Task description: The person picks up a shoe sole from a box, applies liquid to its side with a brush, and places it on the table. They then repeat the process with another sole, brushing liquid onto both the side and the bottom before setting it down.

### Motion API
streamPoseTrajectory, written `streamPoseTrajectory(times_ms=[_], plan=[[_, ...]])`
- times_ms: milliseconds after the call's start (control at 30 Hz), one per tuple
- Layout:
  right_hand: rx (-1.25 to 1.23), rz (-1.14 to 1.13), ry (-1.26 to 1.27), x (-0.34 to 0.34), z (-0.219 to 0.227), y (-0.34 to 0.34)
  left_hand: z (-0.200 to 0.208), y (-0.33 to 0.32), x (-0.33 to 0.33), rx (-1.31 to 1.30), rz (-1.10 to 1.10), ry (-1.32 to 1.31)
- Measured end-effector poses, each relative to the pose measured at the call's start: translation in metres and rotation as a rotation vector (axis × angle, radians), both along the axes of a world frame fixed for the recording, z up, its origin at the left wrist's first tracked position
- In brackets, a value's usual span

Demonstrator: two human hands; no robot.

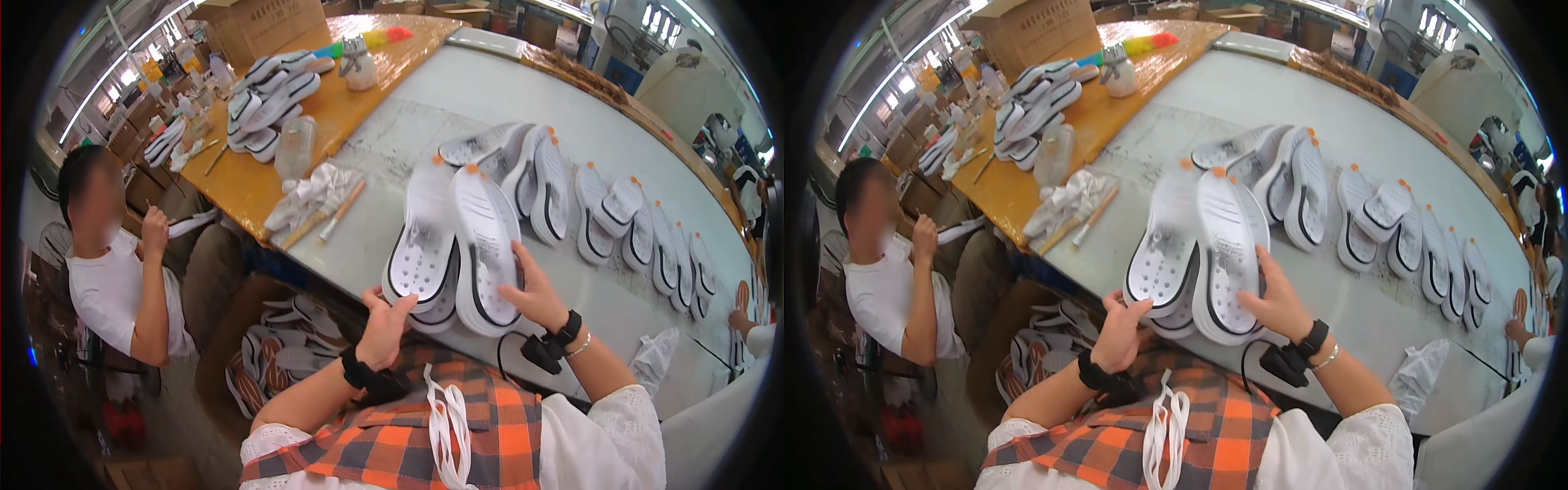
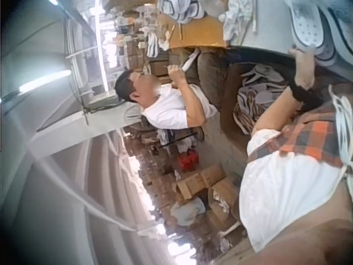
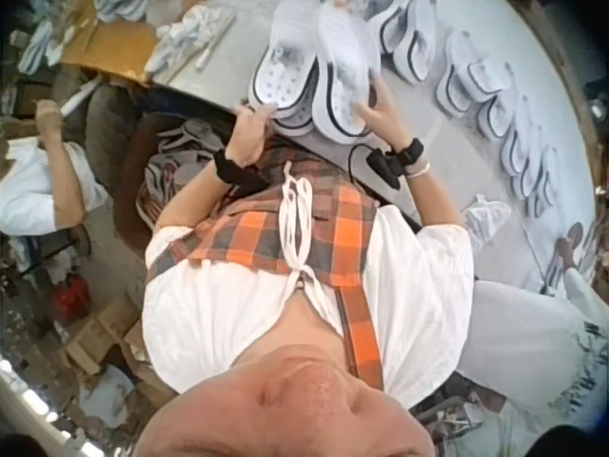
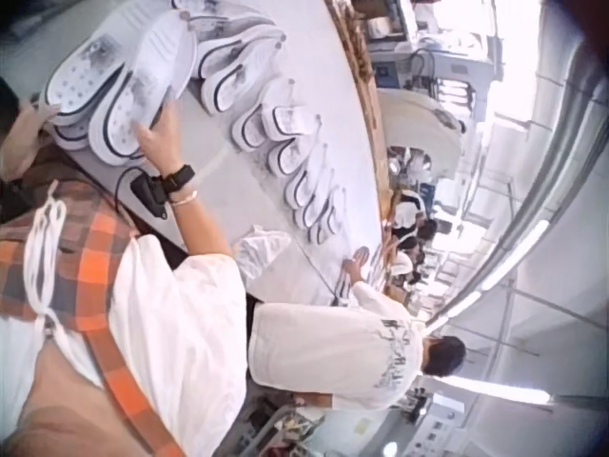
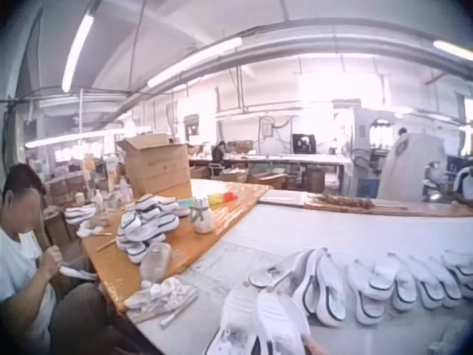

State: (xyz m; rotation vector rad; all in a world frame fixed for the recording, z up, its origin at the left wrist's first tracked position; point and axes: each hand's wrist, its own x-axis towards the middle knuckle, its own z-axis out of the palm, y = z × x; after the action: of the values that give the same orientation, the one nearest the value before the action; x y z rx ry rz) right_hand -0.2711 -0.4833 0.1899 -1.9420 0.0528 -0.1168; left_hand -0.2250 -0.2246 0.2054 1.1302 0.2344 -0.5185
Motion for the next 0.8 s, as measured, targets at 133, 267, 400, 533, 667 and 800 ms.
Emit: streamPoseTrajectory(times_ms=[133, 267, 400, 533, 667, 800], plan=[[-0.006, 0.129, 0.081, 0.000, 0.008, 0.009, -0.036, 0.032, 0.020, 0.268, -0.243, -0.256], [-0.162, -0.017, 0.101, 0.002, 0.008, 0.001, -0.020, 0.025, 0.039, 0.984, -0.130, -1.139], [0.296, -0.070, 0.048, 0.000, 0.007, -0.002, 0.022, -0.014, 0.030, -0.022, -0.311, -0.571], [0.369, 0.007, -0.056, -0.004, 0.004, 0.007, 0.040, -0.045, 0.013, -0.154, -0.464, -0.473], [0.658, 0.160, -0.116, -0.010, -0.005, 0.019, 0.026, -0.055, -0.003, -0.037, -0.460, -0.892], [0.729, 0.187, -0.065, -0.014, -0.008, 0.024, 0.040, -0.046, -0.010, 0.045, -0.533, -0.919]])
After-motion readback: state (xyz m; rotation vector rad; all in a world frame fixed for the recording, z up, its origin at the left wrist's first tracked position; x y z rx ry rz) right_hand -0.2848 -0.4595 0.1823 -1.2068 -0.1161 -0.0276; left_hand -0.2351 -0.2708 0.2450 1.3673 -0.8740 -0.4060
